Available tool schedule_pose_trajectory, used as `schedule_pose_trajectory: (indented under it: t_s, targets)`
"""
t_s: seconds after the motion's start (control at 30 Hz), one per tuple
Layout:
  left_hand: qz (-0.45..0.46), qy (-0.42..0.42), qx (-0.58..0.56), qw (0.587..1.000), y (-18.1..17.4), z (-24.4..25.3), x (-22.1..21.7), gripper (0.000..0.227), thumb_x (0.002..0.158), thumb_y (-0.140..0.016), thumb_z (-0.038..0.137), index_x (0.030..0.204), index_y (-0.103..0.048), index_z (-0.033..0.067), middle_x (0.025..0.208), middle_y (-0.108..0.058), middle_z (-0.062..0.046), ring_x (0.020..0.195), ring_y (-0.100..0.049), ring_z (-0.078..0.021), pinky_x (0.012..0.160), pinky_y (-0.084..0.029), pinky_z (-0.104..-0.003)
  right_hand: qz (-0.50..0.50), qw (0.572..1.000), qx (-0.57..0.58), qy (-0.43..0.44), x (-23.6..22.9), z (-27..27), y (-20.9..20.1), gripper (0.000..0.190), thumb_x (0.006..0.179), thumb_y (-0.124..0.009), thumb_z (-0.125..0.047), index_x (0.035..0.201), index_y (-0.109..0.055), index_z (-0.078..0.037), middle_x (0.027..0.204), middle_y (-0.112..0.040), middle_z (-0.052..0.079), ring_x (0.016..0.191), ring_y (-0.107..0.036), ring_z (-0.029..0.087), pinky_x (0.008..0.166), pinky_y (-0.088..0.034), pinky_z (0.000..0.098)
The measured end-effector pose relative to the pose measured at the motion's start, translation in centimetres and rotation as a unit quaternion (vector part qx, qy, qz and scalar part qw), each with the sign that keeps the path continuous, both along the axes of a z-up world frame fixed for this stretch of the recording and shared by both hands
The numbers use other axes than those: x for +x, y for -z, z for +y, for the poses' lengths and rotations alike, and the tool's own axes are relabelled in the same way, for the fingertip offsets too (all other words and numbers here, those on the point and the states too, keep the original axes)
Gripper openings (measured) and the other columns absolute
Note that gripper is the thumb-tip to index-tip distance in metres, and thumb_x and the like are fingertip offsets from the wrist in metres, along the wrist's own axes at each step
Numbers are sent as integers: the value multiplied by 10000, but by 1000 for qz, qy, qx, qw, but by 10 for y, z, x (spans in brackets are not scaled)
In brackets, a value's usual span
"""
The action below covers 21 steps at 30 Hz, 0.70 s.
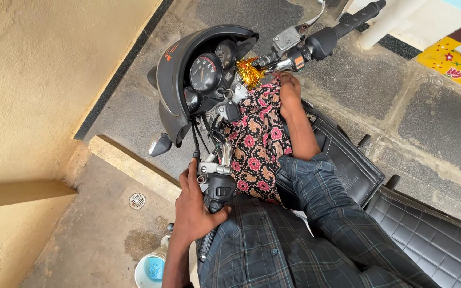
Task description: Cleaning and wiping down various parts of a motorcycle using a patterned cloth.
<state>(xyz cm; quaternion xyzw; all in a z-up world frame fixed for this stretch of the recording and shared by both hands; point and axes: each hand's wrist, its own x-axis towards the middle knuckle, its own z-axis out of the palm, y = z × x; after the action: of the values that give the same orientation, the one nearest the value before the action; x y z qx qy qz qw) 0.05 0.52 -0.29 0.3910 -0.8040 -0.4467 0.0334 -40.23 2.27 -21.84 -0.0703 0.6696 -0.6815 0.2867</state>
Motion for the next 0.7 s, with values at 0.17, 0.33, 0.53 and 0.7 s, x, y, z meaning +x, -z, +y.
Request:
schedule_pose_trajectory:
  t_s: [0.17, 0.33, 0.53, 0.7]
  targets:
    - [16, 3, -13, 1000, 3, 1, 2, 1356, 494, -879, 317, 1575, -116, 22, 1414, -389, -280, 1119, -594, -472, 864, -523, -522, -203, 970, -94, 92, 2, -3, -24, 228, 988, -484, -171, 999, -653, -20, 910, -724, 107, 816, -677, 238, 833, -577, 408]
    - [31, 12, -27, 999, 4, 1, 2, 1349, 495, -880, 308, 1576, -127, 19, 1418, -392, -287, 1129, -591, -477, 876, -518, -526, -266, 938, -215, 58, 10, -2, -39, 137, 919, -543, -130, 1007, -587, -35, 882, -708, 132, 806, -692, 271, 815, -613, 438]
    - [15, 2, -6, 1000, -1, 0, 0, 1360, 487, -872, 317, 1576, -112, 26, 1431, -384, -290, 1068, -618, -462, 843, -535, -513, -82, 976, -191, 64, 5, -1, -6, 132, 971, -689, -127, 1041, -703, -16, 967, -766, 60, 863, -678, 159, 818, -564, 319]
    - [26, 1, -15, 1000, 3, 1, 3, 1359, 490, -874, 319, 1581, -121, 22, 1414, -405, -285, 1114, -604, -458, 849, -530, -521, 23, 989, -115, 86, 3, -2, -2, 119, 982, -713, -151, 1021, -767, -52, 935, -739, -27, 795, -548, 57, 765, -453, 243]
